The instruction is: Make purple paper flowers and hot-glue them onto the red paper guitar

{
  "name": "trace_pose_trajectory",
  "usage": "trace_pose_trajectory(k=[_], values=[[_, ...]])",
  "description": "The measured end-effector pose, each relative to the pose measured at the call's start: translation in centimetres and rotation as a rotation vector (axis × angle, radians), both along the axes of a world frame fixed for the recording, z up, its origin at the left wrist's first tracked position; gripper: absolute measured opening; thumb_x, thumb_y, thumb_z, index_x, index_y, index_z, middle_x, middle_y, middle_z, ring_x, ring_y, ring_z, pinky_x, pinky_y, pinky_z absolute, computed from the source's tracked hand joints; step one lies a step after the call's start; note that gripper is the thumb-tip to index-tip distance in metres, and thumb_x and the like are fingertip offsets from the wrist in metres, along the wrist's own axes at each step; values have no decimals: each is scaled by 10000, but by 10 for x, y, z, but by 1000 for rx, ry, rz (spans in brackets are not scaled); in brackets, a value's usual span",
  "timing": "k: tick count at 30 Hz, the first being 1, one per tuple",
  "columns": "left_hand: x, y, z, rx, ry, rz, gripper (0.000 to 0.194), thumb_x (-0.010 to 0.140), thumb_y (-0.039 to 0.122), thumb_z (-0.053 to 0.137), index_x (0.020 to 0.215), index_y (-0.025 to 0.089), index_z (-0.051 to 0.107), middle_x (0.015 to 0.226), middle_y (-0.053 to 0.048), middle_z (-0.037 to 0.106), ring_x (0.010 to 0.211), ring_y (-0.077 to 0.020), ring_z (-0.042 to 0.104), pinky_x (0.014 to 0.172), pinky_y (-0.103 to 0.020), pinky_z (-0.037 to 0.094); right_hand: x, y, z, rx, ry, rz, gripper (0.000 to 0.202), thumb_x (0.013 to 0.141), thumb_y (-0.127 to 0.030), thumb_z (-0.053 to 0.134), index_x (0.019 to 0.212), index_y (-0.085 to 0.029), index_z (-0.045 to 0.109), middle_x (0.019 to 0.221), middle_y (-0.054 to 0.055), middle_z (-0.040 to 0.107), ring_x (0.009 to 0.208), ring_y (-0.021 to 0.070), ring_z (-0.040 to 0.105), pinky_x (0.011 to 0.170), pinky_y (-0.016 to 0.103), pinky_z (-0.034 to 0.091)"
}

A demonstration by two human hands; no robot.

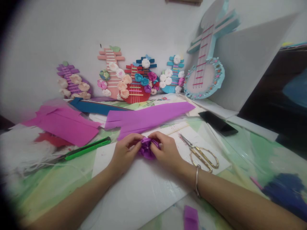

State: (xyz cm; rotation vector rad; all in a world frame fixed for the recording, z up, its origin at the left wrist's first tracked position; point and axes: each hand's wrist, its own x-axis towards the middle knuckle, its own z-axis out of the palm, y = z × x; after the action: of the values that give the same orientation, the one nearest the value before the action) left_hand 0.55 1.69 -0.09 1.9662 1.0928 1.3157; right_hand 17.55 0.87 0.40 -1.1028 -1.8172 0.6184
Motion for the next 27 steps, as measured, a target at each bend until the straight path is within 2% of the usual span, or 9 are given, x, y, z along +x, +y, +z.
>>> trace_pose_trajectory(k=[8,11,16,20,24,27], values=[[-1,-2,1,-68,-9,10,120,812,130,525,833,162,639,780,-37,676,725,-148,625,648,-255,497,0,2,-1,-82,53,28,91,762,-121,530,788,-173,599,715,-2,619,672,125,565,629,253,436],[0,-1,0,-111,-61,-30,100,793,142,546,863,160,616,802,-38,664,737,-148,624,666,-258,498,0,4,-2,-106,97,45,68,758,-138,538,779,-172,592,711,-4,603,668,122,551,624,250,435],[1,1,-1,-221,-118,-127,255,713,106,596,960,170,592,904,-47,656,822,-165,623,725,-278,504,1,6,-3,-157,202,100,49,760,-157,539,788,-170,577,722,-5,588,671,120,549,620,253,449],[0,3,2,-331,-200,-141,162,713,164,630,875,153,618,815,-35,649,738,-148,609,670,-262,494,1,7,-5,-193,248,117,52,760,-161,548,805,-165,573,730,1,590,680,119,555,614,251,458],[0,3,4,-362,-234,-146,90,688,156,656,766,145,611,727,-8,617,676,-119,581,622,-228,470,1,7,-5,-191,260,143,54,764,-154,554,810,-163,582,737,2,597,675,113,561,609,242,460],[0,2,3,-384,-250,-142,57,689,153,652,720,142,605,668,0,606,611,-106,565,568,-215,455,1,6,-5,-155,232,109,50,764,-154,558,801,-165,590,732,5,608,677,118,574,616,248,470]])
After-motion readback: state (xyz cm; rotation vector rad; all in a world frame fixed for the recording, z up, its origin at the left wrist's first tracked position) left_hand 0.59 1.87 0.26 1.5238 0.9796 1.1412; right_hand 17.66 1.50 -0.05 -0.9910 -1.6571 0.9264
